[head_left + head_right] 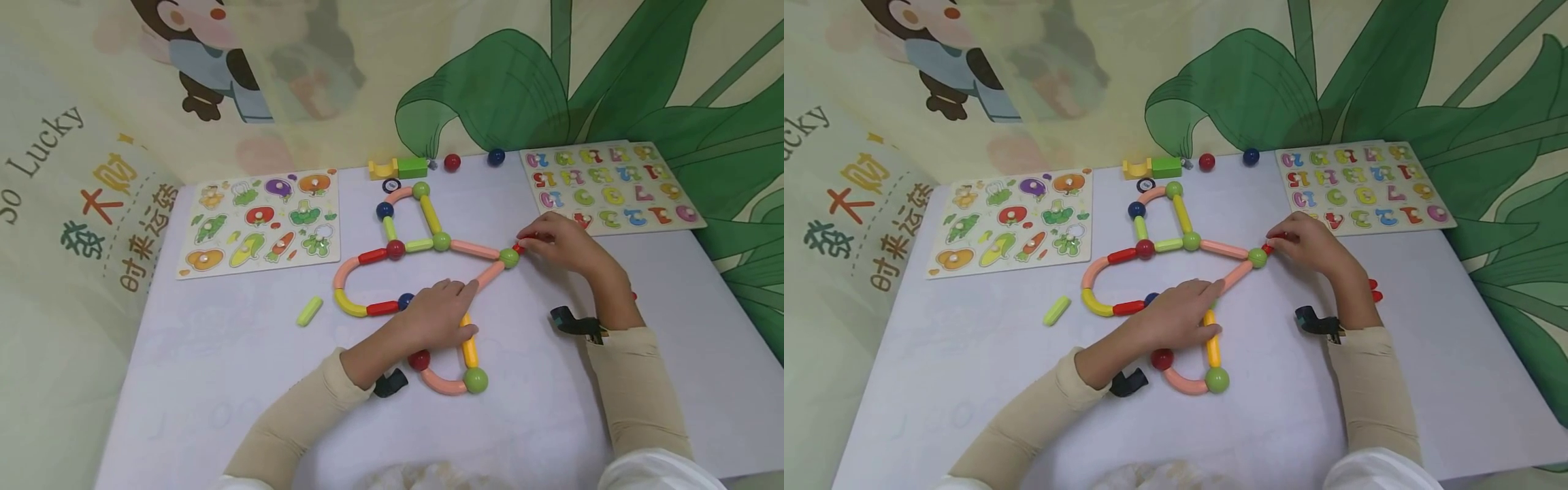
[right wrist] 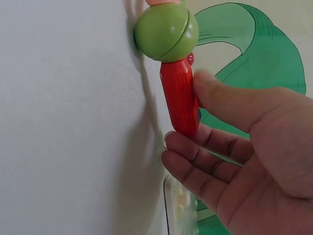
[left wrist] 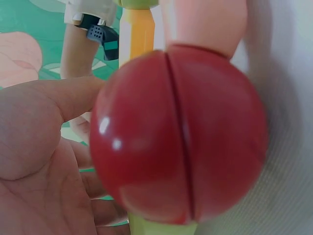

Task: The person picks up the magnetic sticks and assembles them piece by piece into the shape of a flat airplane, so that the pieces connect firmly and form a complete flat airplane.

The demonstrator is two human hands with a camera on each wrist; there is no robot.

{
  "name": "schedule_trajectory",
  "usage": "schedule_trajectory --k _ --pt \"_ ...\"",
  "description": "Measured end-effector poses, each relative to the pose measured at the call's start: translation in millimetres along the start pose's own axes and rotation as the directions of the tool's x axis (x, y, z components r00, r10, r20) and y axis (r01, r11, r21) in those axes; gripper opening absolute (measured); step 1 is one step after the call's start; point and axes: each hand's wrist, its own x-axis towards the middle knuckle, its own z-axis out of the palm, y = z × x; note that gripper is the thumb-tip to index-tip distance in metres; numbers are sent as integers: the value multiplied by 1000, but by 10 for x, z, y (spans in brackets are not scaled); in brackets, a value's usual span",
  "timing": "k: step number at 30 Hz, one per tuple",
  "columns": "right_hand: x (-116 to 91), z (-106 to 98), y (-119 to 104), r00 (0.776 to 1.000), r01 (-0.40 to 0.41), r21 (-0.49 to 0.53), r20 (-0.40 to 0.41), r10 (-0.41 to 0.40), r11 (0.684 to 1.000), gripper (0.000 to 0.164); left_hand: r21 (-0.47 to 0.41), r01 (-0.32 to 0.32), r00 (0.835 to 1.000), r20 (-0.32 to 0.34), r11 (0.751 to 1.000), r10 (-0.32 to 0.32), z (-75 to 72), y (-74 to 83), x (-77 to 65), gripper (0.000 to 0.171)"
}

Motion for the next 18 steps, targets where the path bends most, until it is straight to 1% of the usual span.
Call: schedule_trajectory --k 2,5,7,11,12,14,18 --pt "-4 -8 12 1000 -15 -1 3 15 1000 14 2 2 1000 1 1000 -2 6 2 4 76" --pt "-28 -62 14 998 -56 -19 21 56 998 17 -8 5 1000 6 1000 -5 6 5 3 76" --pt "-69 -133 17 996 -83 -43 24 84 996 19 -15 9 1000 13 1000 -9 2 3 -1 75" --pt "-241 -352 37 981 -184 -112 40 190 977 25 -22 3 1000 8 1000 -3 -10 -2 -17 73" --pt "-297 -408 48 973 -219 -128 50 227 967 26 -23 0 1000 5 1000 0 -12 -4 -22 73" --pt "-416 -512 76 948 -292 -158 85 307 943 29 -22 -7 1000 -1 1000 7 -9 -5 -25 72" --pt "-602 -623 169 884 -389 -209 191 427 897 39 -19 -8 1000 -10 1000 7 2 -15 -27 72"
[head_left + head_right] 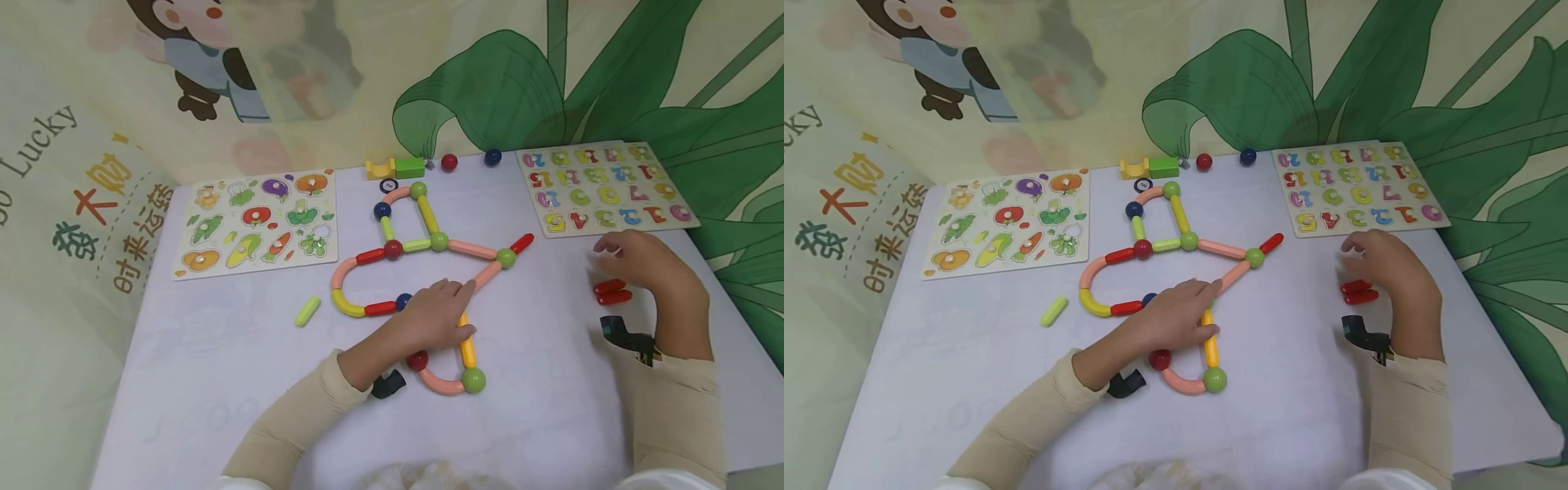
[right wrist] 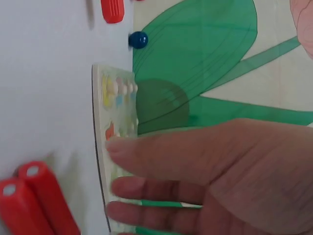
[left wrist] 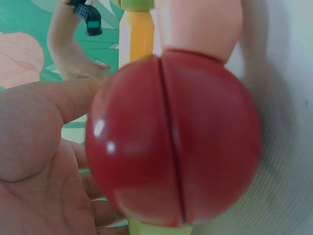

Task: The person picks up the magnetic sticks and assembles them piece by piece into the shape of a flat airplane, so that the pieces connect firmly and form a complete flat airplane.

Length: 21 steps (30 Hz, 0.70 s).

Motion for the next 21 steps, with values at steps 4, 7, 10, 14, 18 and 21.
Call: schedule_trajectory --k 4,7,10,14,18,21 --pt "-57 35 107 993 -44 -23 111 46 999 51 8 3 1000 -7 1000 -3 12 1 7 73" --pt "-71 56 136 990 -61 -25 128 63 998 56 11 1 1000 -8 1000 -1 19 5 8 73" --pt "-71 70 136 990 -87 -18 111 89 996 62 5 -3 1000 -2 1000 3 16 1 4 73" --pt "-58 81 119 990 -83 -18 109 84 996 72 -59 -11 1000 25 998 12 -3 -38 -2 75" --pt "-33 100 101 992 -40 9 121 39 999 63 -177 -2 998 65 984 14 -36 -136 -9 74" --pt "-11 126 82 993 -15 21 119 12 1000 51 -231 2 997 78 973 16 -57 -200 -12 70"
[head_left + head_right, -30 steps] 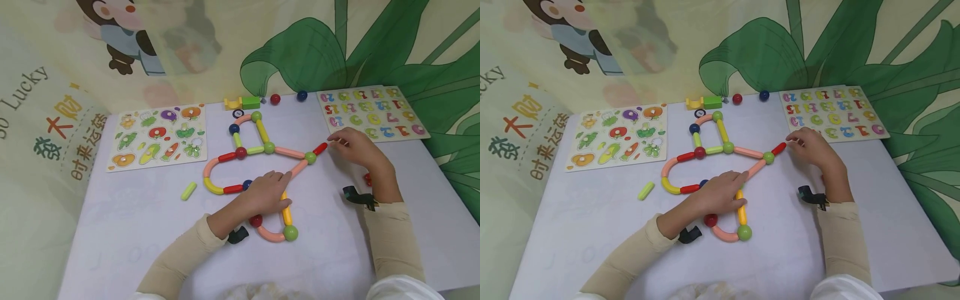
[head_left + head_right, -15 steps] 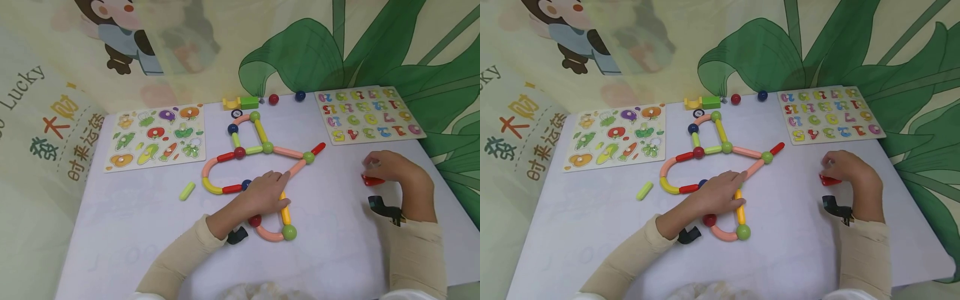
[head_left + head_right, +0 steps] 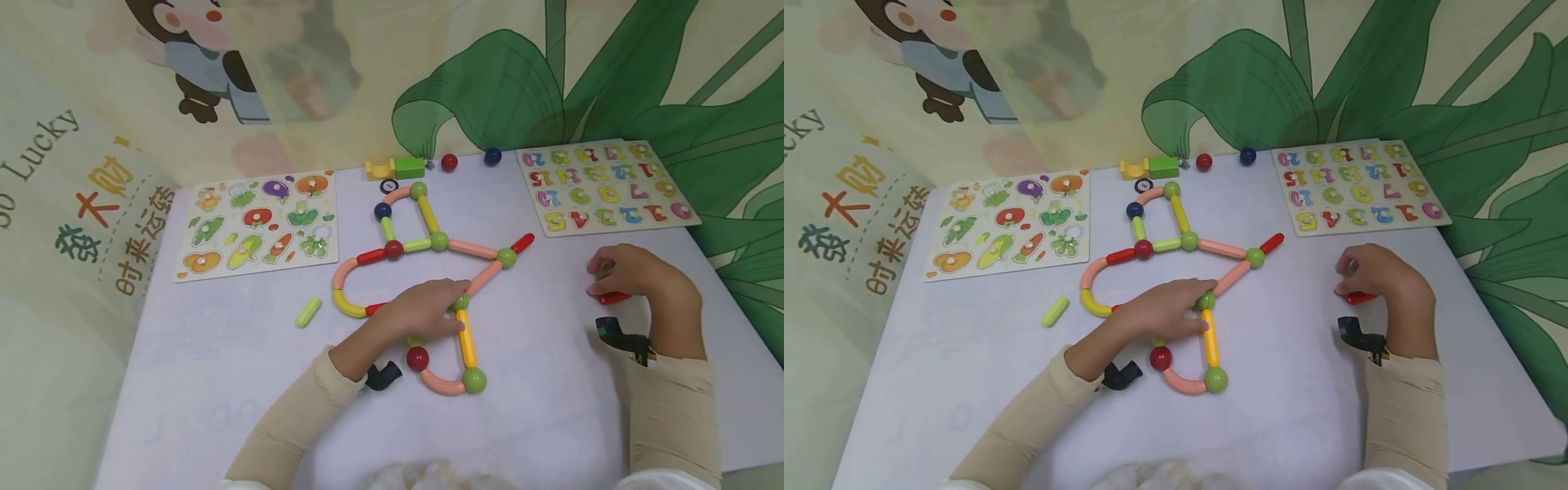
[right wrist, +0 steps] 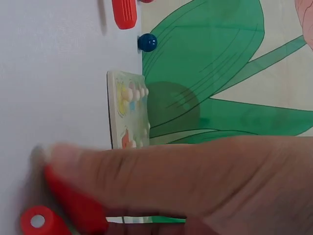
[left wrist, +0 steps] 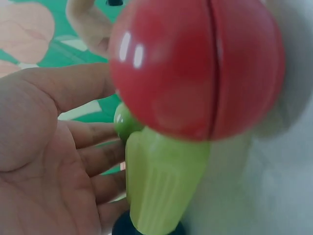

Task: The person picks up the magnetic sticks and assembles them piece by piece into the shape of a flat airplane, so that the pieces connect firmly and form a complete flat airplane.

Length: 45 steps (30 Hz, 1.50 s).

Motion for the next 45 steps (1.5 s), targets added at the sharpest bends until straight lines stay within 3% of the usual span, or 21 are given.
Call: schedule_trajectory --k 7,14,18,24,30,40,45 --pt "85 94 -176 990 109 10 -95 -107 994 32 23 -13 1000 -6 1000 13 -24 -22 -5 66" --pt "239 246 -472 930 313 30 -211 -300 949 20 29 -16 1000 -16 999 17 -8 -21 -3 66" --pt "338 355 -559 923 305 -17 -241 -300 952 19 35 -27 999 -20 999 28 0 -28 -2 66" --pt "353 387 -585 943 244 -66 -218 -252 968 27 41 -28 1000 -10 999 28 4 -23 1 67" --pt "314 358 -550 954 232 -40 -188 -235 972 28 49 -24 1000 -2 999 24 -8 -11 -1 66" --pt "274 319 -712 921 320 -45 -218 -322 946 22 57 -33 999 -9 998 33 -16 2 0 65" --pt "187 224 -666 938 282 -31 -199 -283 959 21 62 -32 999 -13 998 33 -14 4 -3 64"
